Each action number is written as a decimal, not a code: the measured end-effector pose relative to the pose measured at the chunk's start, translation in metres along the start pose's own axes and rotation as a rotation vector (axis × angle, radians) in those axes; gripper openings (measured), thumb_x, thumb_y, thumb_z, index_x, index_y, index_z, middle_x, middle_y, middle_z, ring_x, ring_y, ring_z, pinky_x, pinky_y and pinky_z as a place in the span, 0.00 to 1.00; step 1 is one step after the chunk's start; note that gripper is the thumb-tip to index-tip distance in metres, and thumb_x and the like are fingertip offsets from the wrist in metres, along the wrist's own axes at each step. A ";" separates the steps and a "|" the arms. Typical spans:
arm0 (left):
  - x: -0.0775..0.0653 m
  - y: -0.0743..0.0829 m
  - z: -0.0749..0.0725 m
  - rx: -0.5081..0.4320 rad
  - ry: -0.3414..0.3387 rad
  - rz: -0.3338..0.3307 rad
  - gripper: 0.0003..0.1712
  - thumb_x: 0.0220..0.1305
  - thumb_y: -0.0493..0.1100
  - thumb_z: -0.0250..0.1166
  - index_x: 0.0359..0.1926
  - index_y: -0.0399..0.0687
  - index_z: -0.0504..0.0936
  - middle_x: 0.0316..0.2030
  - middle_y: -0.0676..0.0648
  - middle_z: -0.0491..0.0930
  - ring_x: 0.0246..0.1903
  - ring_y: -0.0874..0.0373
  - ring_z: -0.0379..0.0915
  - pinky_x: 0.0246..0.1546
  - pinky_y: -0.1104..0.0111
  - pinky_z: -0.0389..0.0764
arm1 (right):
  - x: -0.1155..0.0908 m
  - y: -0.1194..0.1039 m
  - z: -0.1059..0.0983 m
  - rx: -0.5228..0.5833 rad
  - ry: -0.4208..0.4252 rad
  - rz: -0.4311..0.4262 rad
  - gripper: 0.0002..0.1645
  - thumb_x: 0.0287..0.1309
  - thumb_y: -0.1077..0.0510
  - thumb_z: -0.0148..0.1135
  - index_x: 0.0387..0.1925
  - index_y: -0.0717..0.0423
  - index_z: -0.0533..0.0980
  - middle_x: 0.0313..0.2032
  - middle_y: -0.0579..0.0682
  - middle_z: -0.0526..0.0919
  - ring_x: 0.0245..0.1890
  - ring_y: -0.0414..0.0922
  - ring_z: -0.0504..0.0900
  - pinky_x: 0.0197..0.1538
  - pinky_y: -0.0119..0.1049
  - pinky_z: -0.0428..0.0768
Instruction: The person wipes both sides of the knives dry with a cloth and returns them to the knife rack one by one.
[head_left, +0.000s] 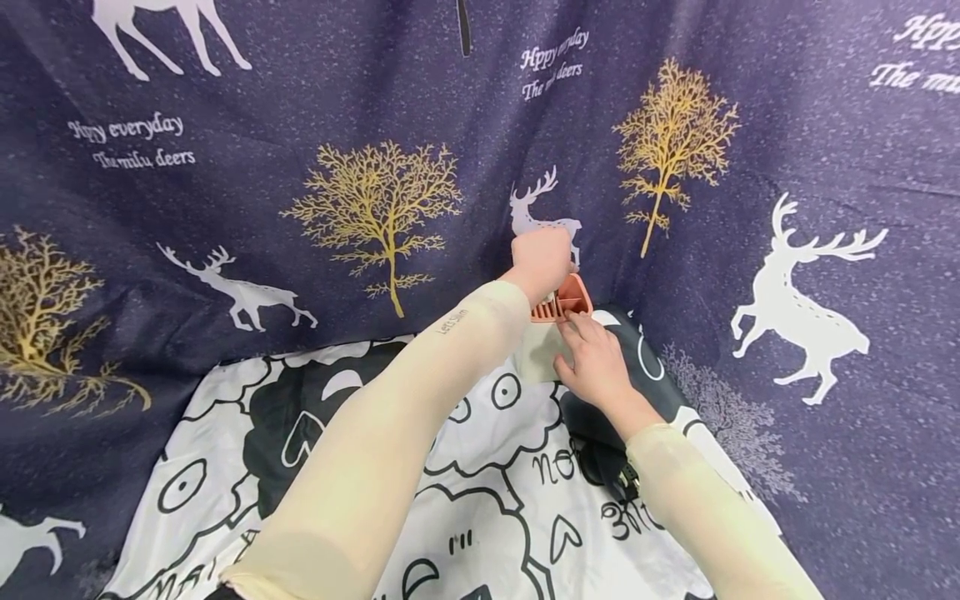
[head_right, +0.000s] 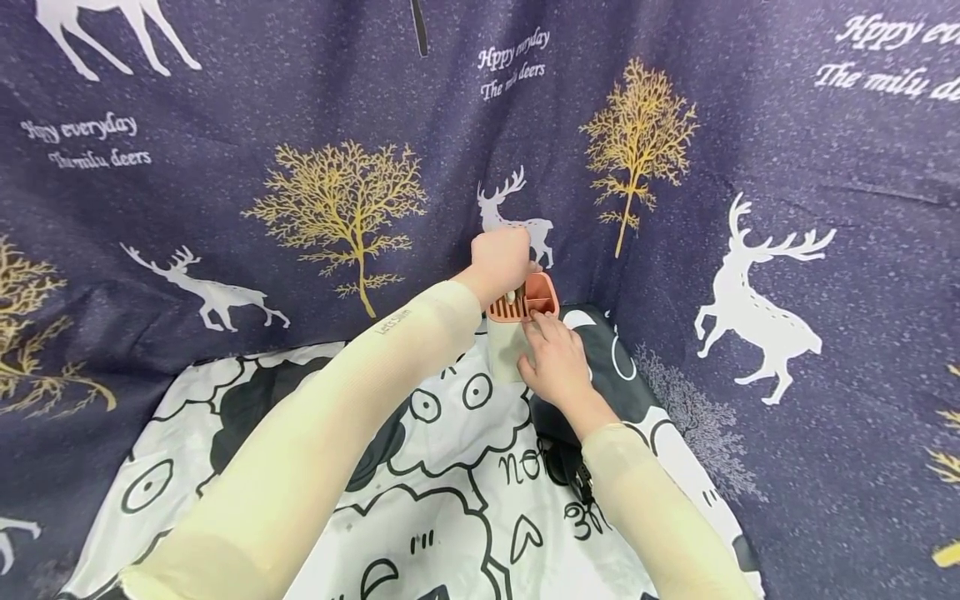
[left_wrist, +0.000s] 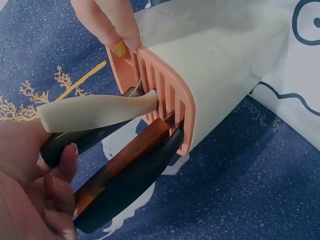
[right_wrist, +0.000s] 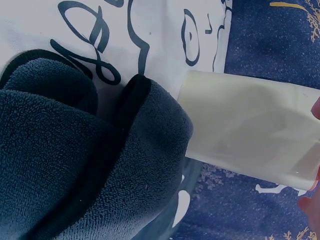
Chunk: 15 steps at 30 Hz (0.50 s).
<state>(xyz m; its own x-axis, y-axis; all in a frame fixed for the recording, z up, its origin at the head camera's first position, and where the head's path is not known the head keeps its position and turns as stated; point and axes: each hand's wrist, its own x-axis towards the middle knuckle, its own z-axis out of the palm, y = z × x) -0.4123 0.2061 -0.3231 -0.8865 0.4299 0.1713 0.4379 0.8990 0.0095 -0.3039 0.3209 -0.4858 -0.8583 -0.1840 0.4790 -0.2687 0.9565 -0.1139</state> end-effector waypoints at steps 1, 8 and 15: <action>0.000 -0.001 -0.001 -0.001 -0.001 -0.001 0.21 0.66 0.66 0.66 0.49 0.60 0.88 0.50 0.55 0.88 0.45 0.58 0.86 0.40 0.55 0.87 | 0.000 -0.001 0.000 0.000 0.001 -0.002 0.35 0.60 0.50 0.63 0.67 0.56 0.75 0.72 0.57 0.71 0.74 0.60 0.67 0.65 0.64 0.72; -0.010 -0.008 -0.006 -0.006 -0.019 0.025 0.17 0.71 0.61 0.62 0.50 0.59 0.86 0.48 0.55 0.87 0.46 0.59 0.85 0.42 0.55 0.87 | 0.002 -0.004 0.001 0.007 0.020 -0.015 0.35 0.59 0.50 0.62 0.68 0.56 0.74 0.72 0.57 0.71 0.73 0.61 0.67 0.64 0.65 0.73; -0.026 -0.015 -0.015 -0.069 -0.021 0.127 0.15 0.75 0.55 0.57 0.51 0.55 0.84 0.48 0.53 0.86 0.47 0.58 0.84 0.44 0.59 0.87 | 0.000 -0.004 -0.002 -0.009 0.024 -0.025 0.35 0.58 0.51 0.65 0.67 0.58 0.75 0.71 0.59 0.72 0.71 0.61 0.70 0.62 0.65 0.74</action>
<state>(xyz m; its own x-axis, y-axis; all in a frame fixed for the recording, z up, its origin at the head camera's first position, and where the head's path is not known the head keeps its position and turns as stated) -0.3938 0.1806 -0.3133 -0.8257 0.5425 0.1546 0.5556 0.8294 0.0572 -0.3020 0.3174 -0.4832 -0.8406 -0.2026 0.5023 -0.2860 0.9536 -0.0939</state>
